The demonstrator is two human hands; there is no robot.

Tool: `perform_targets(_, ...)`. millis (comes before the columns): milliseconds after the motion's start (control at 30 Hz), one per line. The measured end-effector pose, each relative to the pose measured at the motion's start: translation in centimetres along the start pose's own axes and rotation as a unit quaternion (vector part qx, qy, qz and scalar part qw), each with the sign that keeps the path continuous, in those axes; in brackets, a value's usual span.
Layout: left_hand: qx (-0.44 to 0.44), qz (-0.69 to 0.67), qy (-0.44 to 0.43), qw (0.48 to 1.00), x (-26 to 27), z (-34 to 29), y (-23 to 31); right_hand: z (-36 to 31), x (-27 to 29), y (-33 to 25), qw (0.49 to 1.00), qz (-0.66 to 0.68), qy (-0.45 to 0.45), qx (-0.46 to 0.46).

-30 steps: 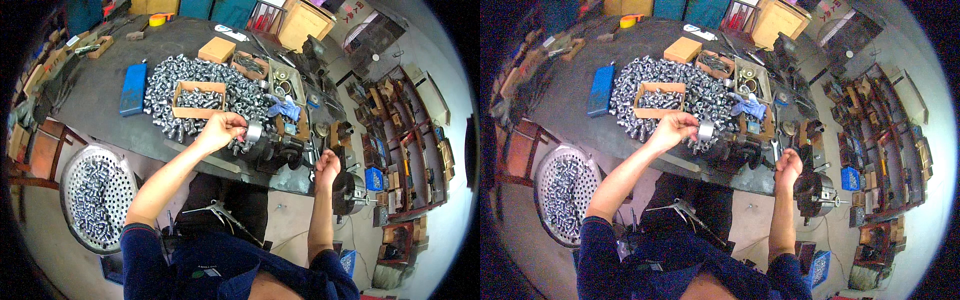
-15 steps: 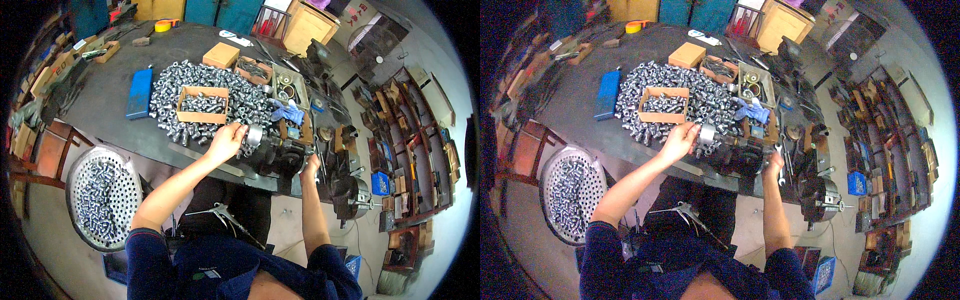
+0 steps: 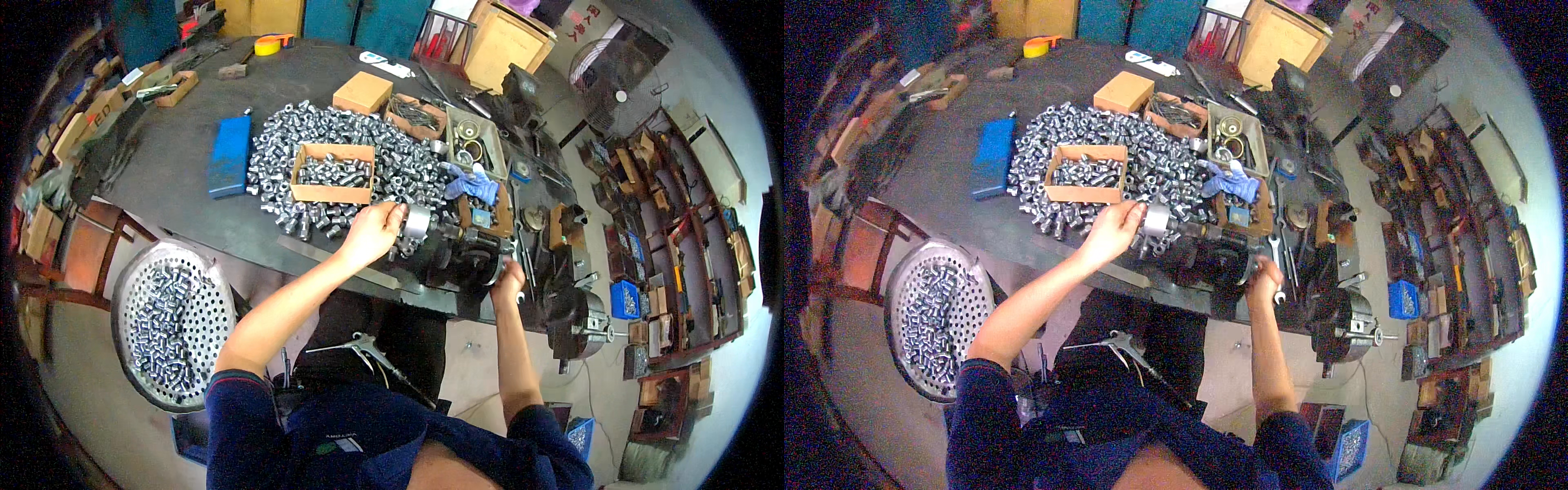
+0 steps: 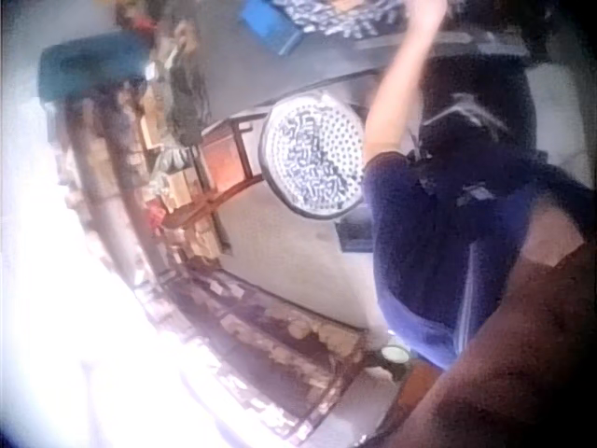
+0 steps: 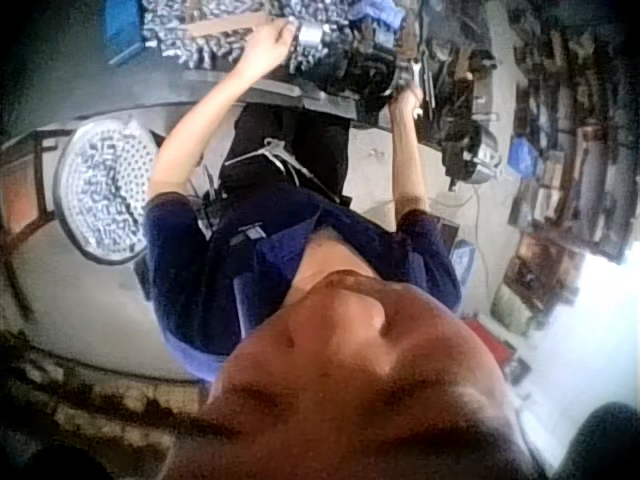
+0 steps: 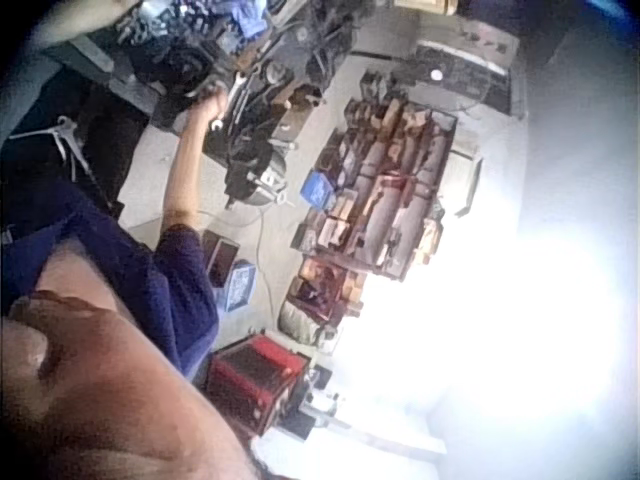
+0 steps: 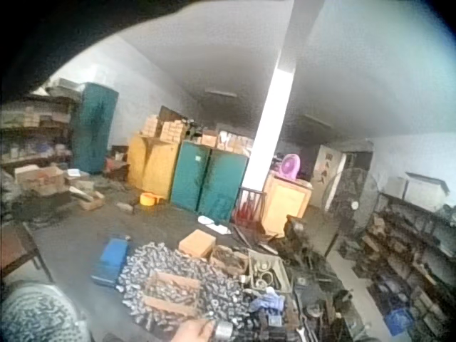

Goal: The person picks up small metal pieces from a pile, inserts them one by one into a rotating machine, and then places the processed pieces into a perforated metal tray.

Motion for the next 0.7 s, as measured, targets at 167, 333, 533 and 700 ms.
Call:
perform_targets(167,0.063,-0.034,-0.053,0.996,-0.1,0.5,0.0,5.4,-3.0,-4.3,0.926,-0.183,-0.047,0.327)
perform_targets(333,0.102,-0.109,-0.054,0.987,1.0,-0.2,0.0,-5.0,-5.8,-9.2,0.963,0.034,-0.144,0.226)
perform_targets(533,0.101,-0.046,-0.067,0.992,2.4,-0.1,-0.4,-7.3,0.7,-3.8,0.993,0.049,-0.095,0.044)
perform_targets(700,-0.036,0.267,0.008,0.963,6.8,2.3,-3.1,-3.1,0.4,-0.8,1.000,0.019,-0.009,0.006)
Point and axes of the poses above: each hand's wrist, its own z-axis towards the middle knuckle, its own x-axis out of the back of the hand, y = z × x, the point moved 2 cm from there along z, towards the middle knuckle, and after that the axes turned 12 degrees about -x, right-handed, at the moved point
